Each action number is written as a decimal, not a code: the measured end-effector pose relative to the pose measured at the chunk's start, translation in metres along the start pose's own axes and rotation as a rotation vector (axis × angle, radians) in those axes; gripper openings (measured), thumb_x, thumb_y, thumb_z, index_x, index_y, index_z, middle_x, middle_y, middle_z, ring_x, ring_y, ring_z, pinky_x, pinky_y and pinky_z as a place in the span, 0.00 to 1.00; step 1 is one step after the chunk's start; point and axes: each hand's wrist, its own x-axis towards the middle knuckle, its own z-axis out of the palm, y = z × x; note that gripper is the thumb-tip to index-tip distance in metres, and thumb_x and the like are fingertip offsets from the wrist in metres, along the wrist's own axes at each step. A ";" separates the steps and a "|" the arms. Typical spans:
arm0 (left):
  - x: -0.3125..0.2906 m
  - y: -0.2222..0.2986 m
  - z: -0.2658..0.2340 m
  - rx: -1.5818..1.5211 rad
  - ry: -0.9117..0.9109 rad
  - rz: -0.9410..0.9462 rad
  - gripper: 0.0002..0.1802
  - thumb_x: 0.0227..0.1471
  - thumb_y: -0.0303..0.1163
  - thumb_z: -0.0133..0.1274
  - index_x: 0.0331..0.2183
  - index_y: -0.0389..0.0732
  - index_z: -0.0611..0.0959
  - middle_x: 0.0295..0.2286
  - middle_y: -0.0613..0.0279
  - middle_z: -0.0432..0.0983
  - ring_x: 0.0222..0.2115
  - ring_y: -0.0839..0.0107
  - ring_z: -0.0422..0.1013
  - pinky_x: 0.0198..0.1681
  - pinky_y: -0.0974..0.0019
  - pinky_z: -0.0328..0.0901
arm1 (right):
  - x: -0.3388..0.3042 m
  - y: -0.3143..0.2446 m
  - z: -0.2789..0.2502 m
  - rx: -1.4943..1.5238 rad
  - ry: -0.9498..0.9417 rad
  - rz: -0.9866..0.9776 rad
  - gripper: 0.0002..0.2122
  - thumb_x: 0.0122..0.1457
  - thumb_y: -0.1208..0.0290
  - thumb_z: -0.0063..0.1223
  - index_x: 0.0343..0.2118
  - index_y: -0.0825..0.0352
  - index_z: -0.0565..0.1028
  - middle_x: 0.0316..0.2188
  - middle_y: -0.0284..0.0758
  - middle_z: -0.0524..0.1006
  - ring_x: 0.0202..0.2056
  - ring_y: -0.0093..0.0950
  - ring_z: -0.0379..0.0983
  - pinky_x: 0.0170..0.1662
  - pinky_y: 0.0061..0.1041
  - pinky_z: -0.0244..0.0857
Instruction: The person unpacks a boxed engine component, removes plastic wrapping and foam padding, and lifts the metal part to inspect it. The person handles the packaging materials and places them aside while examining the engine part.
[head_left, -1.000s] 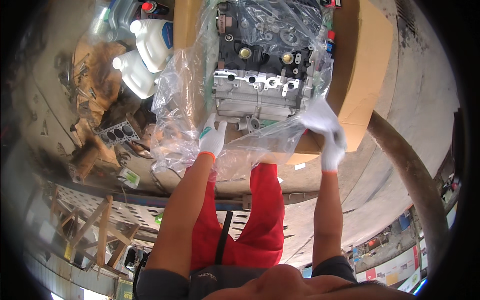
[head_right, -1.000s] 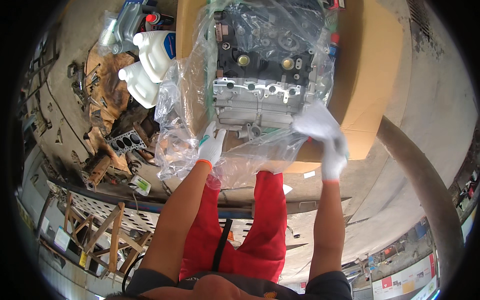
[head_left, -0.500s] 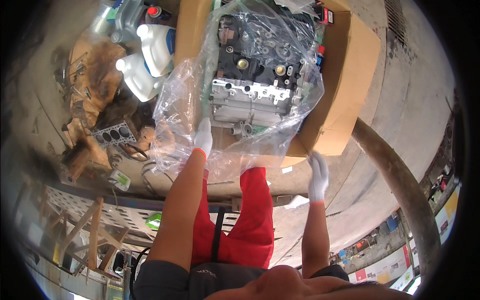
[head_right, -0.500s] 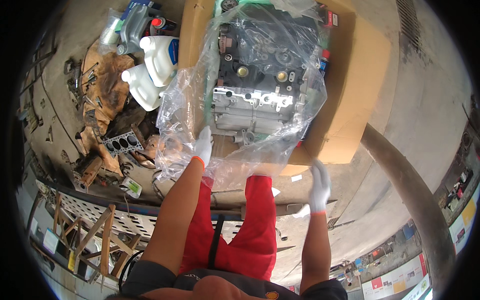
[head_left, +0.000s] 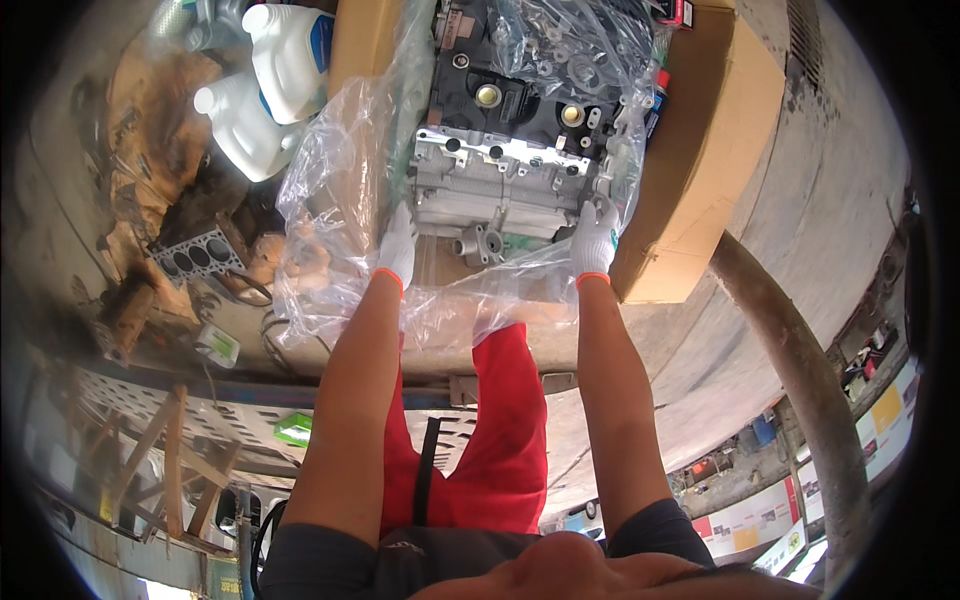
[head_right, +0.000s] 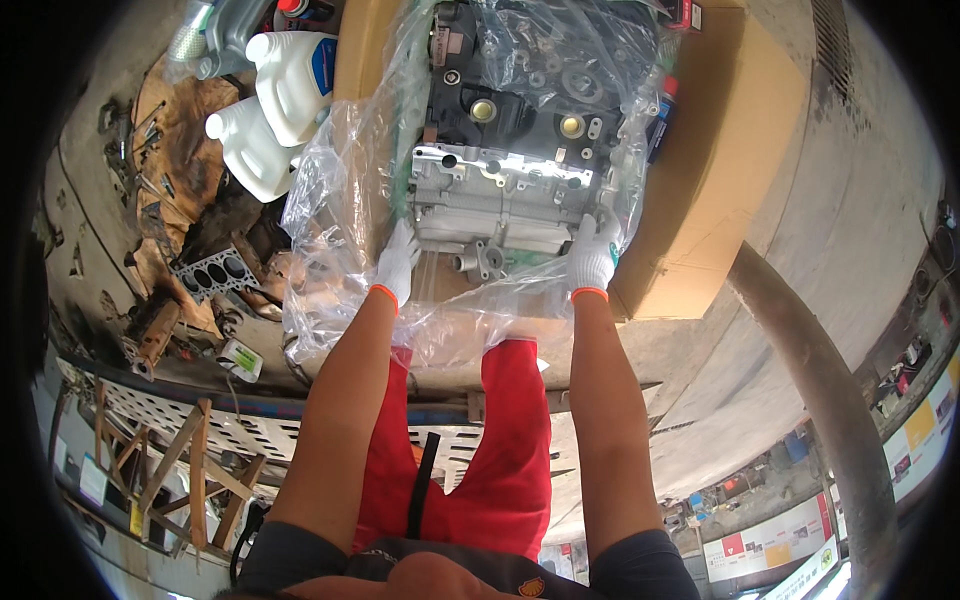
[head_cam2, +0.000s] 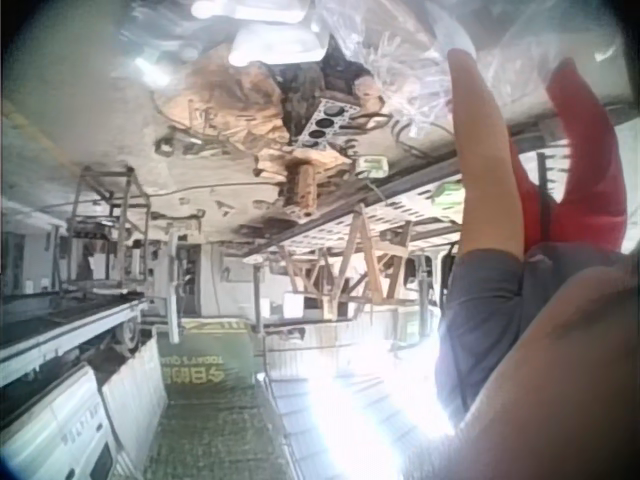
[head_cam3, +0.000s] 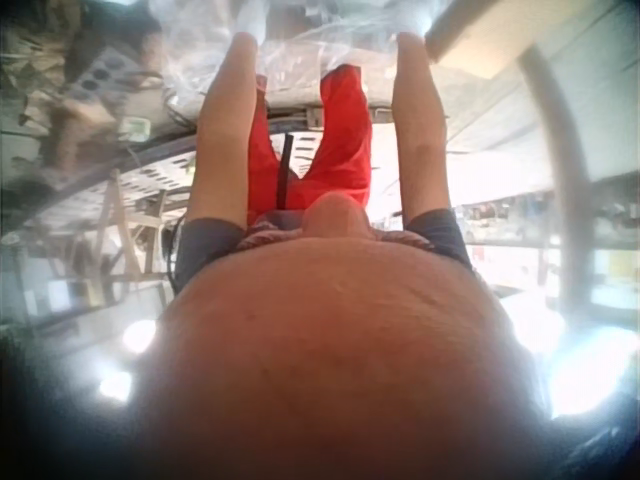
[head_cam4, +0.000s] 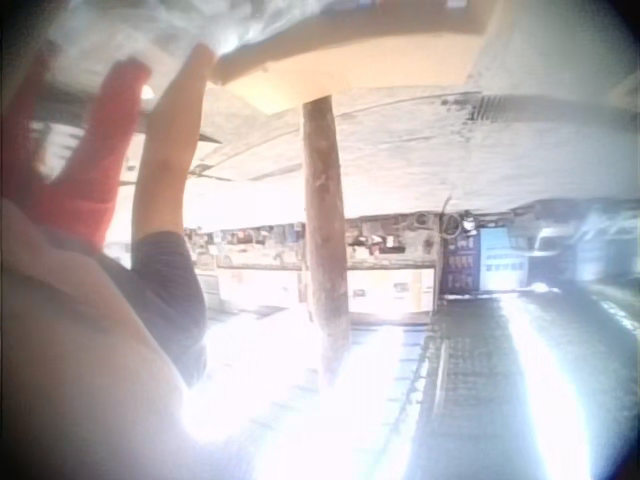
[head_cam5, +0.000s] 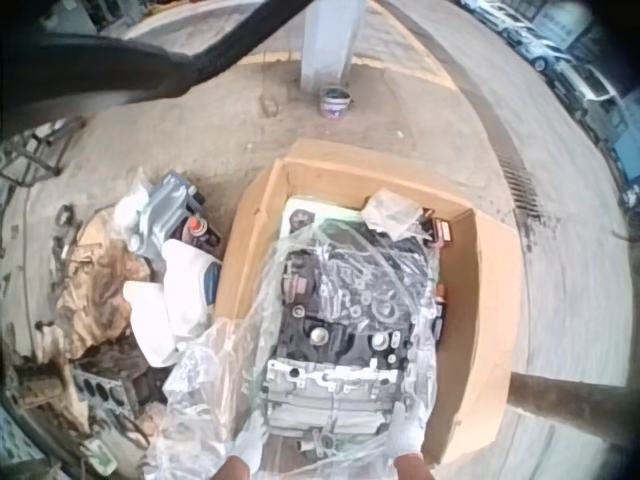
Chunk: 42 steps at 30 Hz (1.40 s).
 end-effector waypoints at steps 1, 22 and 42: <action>0.002 -0.005 -0.002 0.017 -0.009 0.007 0.40 0.76 0.53 0.41 0.76 0.43 0.53 0.75 0.51 0.50 0.74 0.52 0.53 0.76 0.54 0.48 | -0.009 -0.020 -0.004 0.086 0.017 0.017 0.26 0.70 0.66 0.49 0.69 0.72 0.67 0.65 0.54 0.72 0.61 0.47 0.74 0.65 0.37 0.65; 0.029 -0.026 0.008 -0.088 0.099 0.069 0.43 0.74 0.57 0.40 0.76 0.42 0.54 0.76 0.57 0.49 0.76 0.64 0.49 0.78 0.61 0.44 | 0.032 0.141 0.000 0.837 -0.184 0.699 0.14 0.72 0.62 0.42 0.51 0.61 0.76 0.46 0.32 0.81 0.52 0.33 0.77 0.60 0.35 0.66; -0.001 0.015 0.027 -0.122 0.090 -0.134 0.36 0.75 0.52 0.44 0.75 0.48 0.60 0.66 0.60 0.68 0.63 0.63 0.67 0.68 0.61 0.58 | 0.053 0.179 0.020 0.317 -0.449 0.443 0.29 0.59 0.81 0.68 0.62 0.71 0.67 0.56 0.39 0.80 0.55 0.29 0.77 0.57 0.30 0.74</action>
